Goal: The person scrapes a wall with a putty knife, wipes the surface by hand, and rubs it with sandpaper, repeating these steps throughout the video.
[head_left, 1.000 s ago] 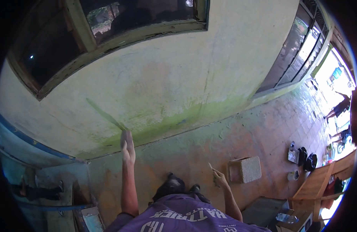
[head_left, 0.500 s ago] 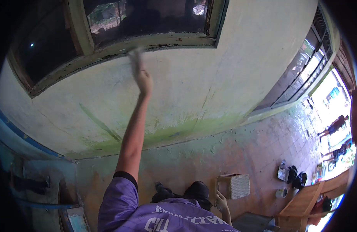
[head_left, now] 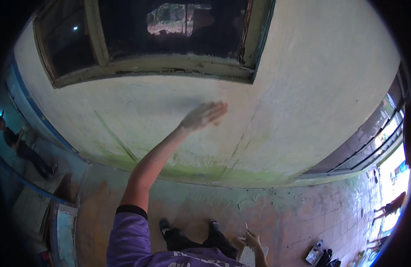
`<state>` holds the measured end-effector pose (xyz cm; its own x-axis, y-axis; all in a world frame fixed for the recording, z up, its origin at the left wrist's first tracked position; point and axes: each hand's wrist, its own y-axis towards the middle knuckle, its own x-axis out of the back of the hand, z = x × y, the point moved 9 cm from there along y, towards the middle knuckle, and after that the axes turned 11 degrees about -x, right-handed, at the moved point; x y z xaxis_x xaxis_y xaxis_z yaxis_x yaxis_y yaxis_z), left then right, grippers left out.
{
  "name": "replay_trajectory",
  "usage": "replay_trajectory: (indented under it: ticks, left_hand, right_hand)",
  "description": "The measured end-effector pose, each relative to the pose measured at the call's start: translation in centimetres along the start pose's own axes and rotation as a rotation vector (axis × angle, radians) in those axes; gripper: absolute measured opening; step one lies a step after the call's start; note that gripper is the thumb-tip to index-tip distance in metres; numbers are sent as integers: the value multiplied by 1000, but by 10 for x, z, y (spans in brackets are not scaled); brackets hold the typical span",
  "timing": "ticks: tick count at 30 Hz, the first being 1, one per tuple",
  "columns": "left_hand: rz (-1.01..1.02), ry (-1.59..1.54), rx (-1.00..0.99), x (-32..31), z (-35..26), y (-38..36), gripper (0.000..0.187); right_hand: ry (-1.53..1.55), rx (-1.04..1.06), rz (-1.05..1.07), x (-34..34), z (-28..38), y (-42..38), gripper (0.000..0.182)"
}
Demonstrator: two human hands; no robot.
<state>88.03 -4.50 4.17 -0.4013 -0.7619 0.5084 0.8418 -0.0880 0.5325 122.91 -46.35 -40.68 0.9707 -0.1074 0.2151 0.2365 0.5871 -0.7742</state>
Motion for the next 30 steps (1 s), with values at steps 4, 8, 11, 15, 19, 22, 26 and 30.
replay_trajectory:
  ticks: [4,8,11,15,19,22,26,30]
  left_hand:
    - [267,-252,299,-59,-127,-61,61]
    - [605,-818,1157,-94,-356,-200,69]
    - [399,-938,1593,-58,-510,-256,36]
    - [471,-1363,1917,-54,-606,-279,23]
    - [-73,-1481,2202,-114,-645,-308,34]
    - [-11,-1358,2146,-166,-610,-332,31]
    - [2,-984,2054,-216,-546,-383,48]
    - [141,-785,1849,-265,-506,-408,65]
  right_hand:
    - [-129,-19,52,2,60,30,45]
    - [-39,10,182,-44,114,49,41]
    - [-179,257,246,-95,116,106,36]
    - [-66,157,363,-191,152,144,32]
    - [-166,283,174,-267,164,239,39]
    - [-6,486,206,-309,178,308,37]
    - [134,576,196,-337,218,348,28]
    - [-72,811,173,-360,282,350,27]
